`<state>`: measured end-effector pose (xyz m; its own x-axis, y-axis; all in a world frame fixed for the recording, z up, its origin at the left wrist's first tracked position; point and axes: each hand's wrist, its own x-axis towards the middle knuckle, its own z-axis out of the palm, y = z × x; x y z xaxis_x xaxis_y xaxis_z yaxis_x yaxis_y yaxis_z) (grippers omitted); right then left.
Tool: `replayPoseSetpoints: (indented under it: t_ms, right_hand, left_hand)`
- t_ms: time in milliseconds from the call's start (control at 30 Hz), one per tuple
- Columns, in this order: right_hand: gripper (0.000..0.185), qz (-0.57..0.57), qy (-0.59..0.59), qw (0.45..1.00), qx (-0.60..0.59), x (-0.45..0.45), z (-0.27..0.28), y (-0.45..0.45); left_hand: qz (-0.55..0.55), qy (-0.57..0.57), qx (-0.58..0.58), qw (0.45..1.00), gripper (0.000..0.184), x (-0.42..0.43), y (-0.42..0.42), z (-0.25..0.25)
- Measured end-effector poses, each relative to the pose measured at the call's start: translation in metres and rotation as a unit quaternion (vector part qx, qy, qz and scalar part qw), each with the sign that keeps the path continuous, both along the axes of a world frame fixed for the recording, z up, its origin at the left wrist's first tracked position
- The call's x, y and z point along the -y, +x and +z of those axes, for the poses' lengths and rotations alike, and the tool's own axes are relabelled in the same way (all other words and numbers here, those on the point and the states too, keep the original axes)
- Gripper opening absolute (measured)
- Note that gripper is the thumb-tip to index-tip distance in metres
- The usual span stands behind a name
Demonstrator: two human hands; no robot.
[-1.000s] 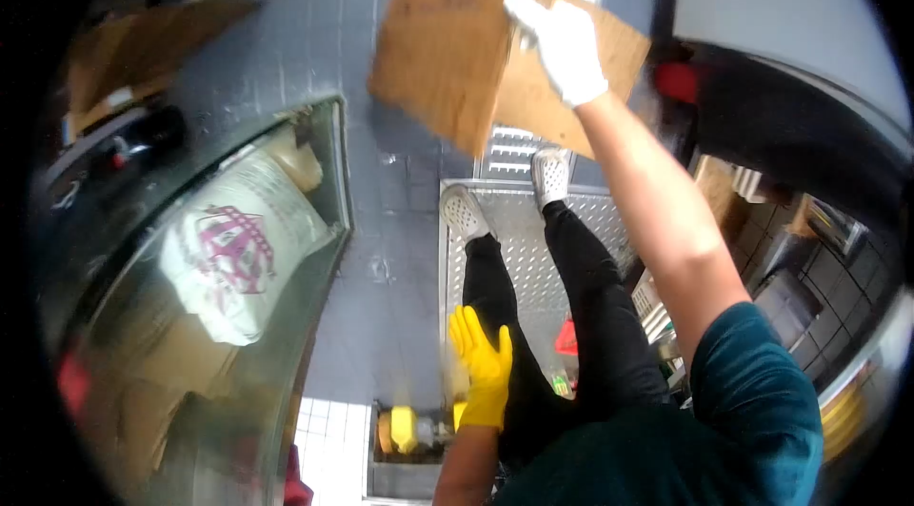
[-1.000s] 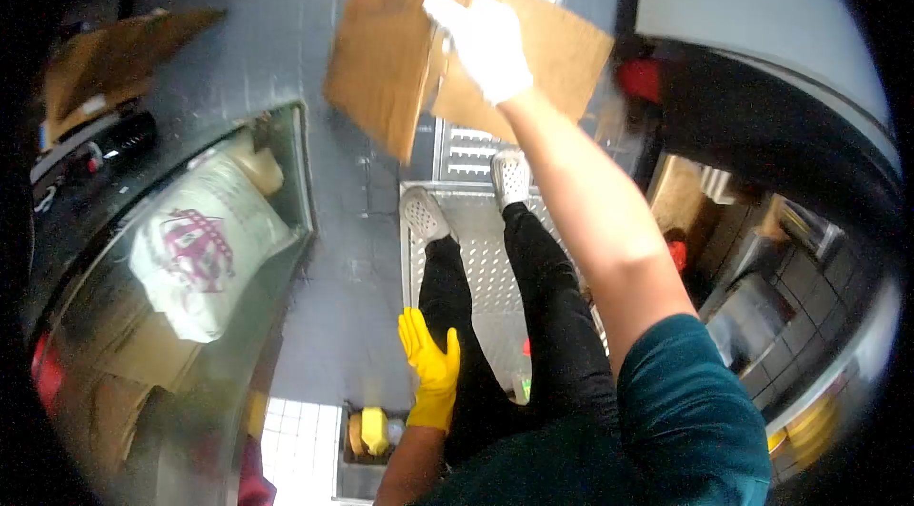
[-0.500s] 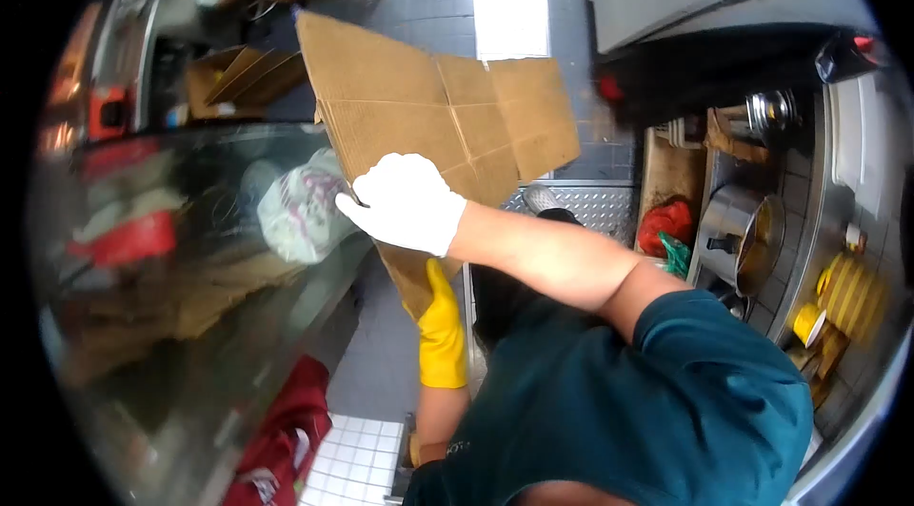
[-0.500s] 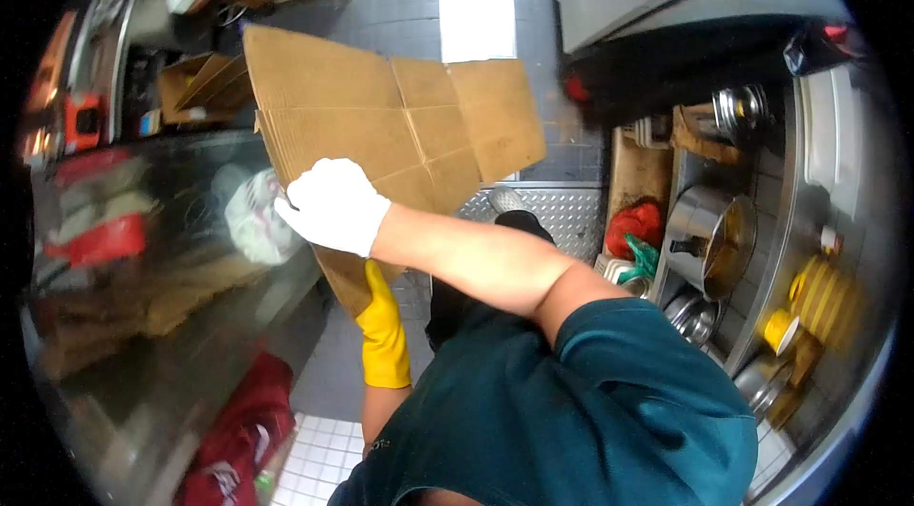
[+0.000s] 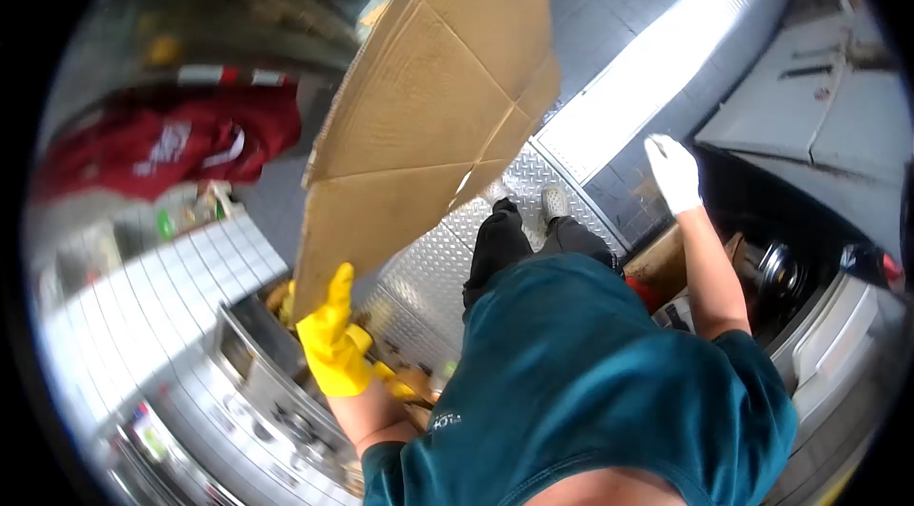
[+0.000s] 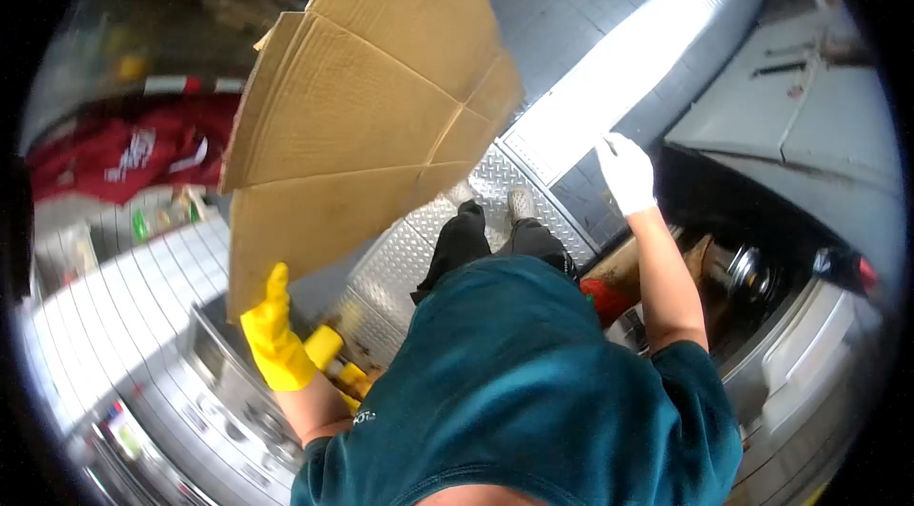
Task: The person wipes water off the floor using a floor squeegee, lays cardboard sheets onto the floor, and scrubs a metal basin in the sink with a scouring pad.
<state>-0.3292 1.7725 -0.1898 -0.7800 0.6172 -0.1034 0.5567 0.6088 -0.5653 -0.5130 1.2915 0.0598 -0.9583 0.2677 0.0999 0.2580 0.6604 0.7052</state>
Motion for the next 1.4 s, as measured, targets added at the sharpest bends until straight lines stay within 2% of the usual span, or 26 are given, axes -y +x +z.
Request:
replayPoseSetpoints:
  t_ms: [67,133,233,267,333,367,400,433,500,600,700,800,900,1000,1067,1167,1200,1333,1400]
  right_hand:
    - [0.031,-0.026,-0.067,0.997,0.022,0.009,-0.006,0.022]
    - [0.033,-0.045,-0.151,0.987,0.038,0.022,-0.006,0.028]
    - [0.046,-0.015,-0.248,0.965,-0.082,0.055,-0.017,-0.003]
    - [0.066,0.025,-0.272,0.96,-0.056,0.078,0.013,-0.025]
    - [0.077,0.134,-0.317,0.925,-0.16,0.116,0.004,-0.063]
    - [0.079,0.176,-0.317,0.918,-0.163,0.145,0.018,-0.085]
    - [0.082,0.218,-0.316,0.908,-0.166,0.187,0.048,-0.111]
    - [0.084,0.259,-0.315,0.897,-0.171,0.224,0.07,-0.131]
    - [0.086,0.324,-0.285,0.887,-0.163,0.291,0.088,-0.166]
    - [0.087,0.389,-0.265,0.87,-0.148,0.393,0.1,-0.185]
    - [0.084,0.431,-0.268,0.85,-0.138,0.476,0.095,-0.194]
    - [0.081,0.473,-0.211,0.85,-0.101,0.533,0.085,-0.183]
    - [0.079,0.486,-0.135,0.859,-0.083,0.551,0.055,-0.174]
    - [0.077,0.417,-0.163,0.894,-0.002,0.544,0.05,-0.161]
    - [0.077,0.399,-0.15,0.904,0.012,0.521,0.016,-0.165]
    - [0.075,0.372,-0.084,0.923,0.051,0.495,0.006,-0.18]
    - [0.074,0.361,-0.055,0.928,0.068,0.492,0.006,-0.19]
    - [0.073,0.335,-0.085,0.936,0.068,0.487,-0.016,-0.248]
    - [0.073,0.368,-0.068,0.926,0.049,0.492,-0.036,-0.289]
  left_hand:
    - [0.131,0.033,0.095,0.986,0.035,0.053,0.032,0.012]
    - [0.052,0.028,0.063,0.996,0.029,0.089,0.053,0.037]
    - [-0.071,-0.005,0.02,0.997,0.021,0.145,0.073,0.07]
    - [-0.054,-0.055,0.009,0.997,0.021,0.155,0.083,0.083]
    - [0.033,-0.071,-0.042,0.996,0.019,0.192,0.106,0.091]
    - [0.082,-0.081,-0.056,0.992,0.02,0.218,0.121,0.092]
    - [0.168,0.01,-0.041,0.985,0.02,0.23,0.131,0.093]
    - [0.213,0.015,-0.016,0.977,0.022,0.248,0.143,0.1]
    - [0.293,0.072,-0.037,0.953,0.028,0.296,0.163,0.1]
    - [0.345,0.01,-0.029,0.938,0.046,0.39,0.193,0.104]
    - [0.41,0.053,-0.063,0.909,0.045,0.455,0.215,0.106]
    - [0.497,0.047,-0.062,0.864,0.043,0.519,0.236,0.099]
    - [0.562,0.032,-0.088,0.822,0.044,0.564,0.232,0.093]
    - [0.619,0.006,-0.073,0.782,0.047,0.597,0.209,0.09]
    - [0.645,-0.01,-0.06,0.762,0.053,0.63,0.185,0.085]
    - [0.709,0.097,-0.048,0.697,0.051,0.685,0.146,0.065]
    - [0.694,0.147,-0.076,0.7,0.048,0.698,0.128,0.059]
    - [0.661,0.269,-0.107,0.692,0.048,0.73,0.056,0.037]
    - [0.677,0.268,-0.13,0.673,0.046,0.721,0.007,0.036]
